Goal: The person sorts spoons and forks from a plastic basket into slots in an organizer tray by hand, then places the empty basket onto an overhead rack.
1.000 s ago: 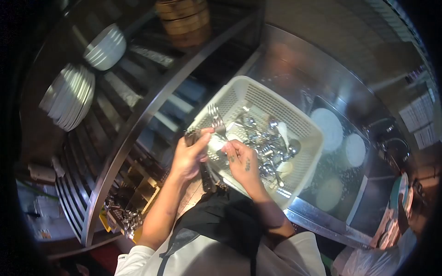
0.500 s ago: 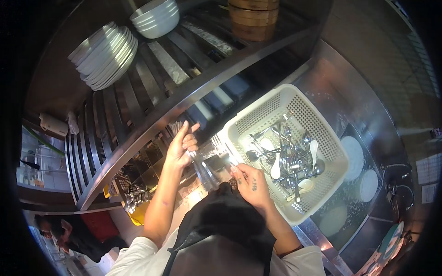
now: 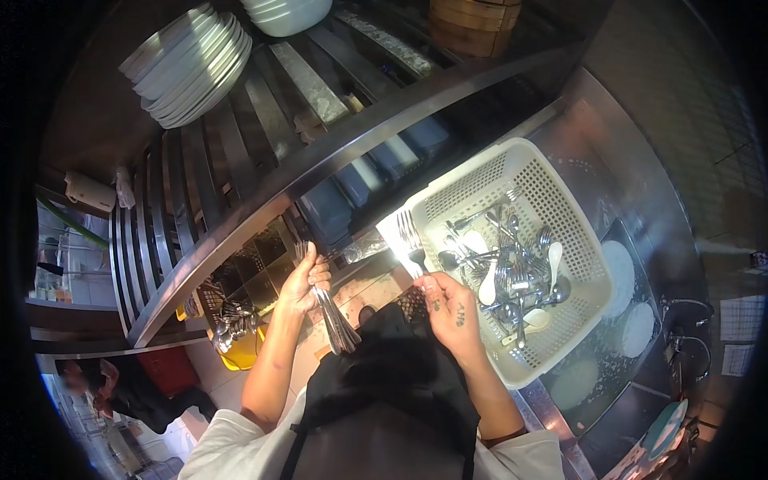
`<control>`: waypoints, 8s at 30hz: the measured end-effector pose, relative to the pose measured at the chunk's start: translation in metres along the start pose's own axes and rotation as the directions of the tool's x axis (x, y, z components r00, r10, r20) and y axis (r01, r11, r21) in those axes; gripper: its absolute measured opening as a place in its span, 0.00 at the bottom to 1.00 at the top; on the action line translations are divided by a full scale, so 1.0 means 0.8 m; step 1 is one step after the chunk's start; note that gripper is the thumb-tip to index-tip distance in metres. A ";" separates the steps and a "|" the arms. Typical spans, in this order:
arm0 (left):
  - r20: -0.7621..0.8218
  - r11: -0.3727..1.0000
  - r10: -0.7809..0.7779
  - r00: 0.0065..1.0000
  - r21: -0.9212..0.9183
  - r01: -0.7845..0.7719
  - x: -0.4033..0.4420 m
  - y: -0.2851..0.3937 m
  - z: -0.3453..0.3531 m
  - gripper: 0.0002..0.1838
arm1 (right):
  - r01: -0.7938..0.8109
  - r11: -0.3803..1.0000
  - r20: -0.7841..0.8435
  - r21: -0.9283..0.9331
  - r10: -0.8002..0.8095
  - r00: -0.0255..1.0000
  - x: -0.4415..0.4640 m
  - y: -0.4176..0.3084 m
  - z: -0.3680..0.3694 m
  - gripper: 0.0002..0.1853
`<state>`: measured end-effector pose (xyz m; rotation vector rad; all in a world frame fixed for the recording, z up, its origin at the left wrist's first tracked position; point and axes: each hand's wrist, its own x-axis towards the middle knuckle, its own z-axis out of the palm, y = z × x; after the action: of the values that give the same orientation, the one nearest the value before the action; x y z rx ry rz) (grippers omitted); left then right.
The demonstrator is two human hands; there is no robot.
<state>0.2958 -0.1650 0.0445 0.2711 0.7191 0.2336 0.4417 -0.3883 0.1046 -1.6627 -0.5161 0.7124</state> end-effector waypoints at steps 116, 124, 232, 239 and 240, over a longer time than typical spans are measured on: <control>0.127 0.788 0.396 0.909 0.461 -0.408 0.006 -0.063 0.127 0.08 | 0.038 0.629 0.063 -0.776 0.018 0.998 0.103 0.068 -0.095 0.13; 0.205 0.813 0.297 0.933 0.458 -0.360 0.017 -0.062 0.108 0.17 | -0.011 0.811 0.054 -0.585 0.053 0.997 0.066 0.091 -0.092 0.12; 0.621 0.753 -0.426 0.658 0.647 -0.123 0.004 -0.104 0.206 0.28 | 0.546 0.658 -0.057 -0.518 -0.664 0.746 -0.010 -0.086 -0.089 0.15; 0.432 0.721 -0.335 0.837 0.690 -0.067 -0.015 -0.088 0.198 0.14 | -0.225 0.974 -0.292 -0.015 0.211 0.933 -0.203 -0.012 -0.071 0.16; 0.434 0.759 -0.291 0.853 0.648 -0.070 -0.011 -0.079 0.193 0.14 | -0.362 0.912 -0.368 0.191 0.409 0.835 -0.231 0.027 -0.055 0.16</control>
<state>0.4008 -0.2526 0.1406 0.9202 0.2468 -0.2263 0.3393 -0.5494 0.1212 -1.7629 0.1627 0.6476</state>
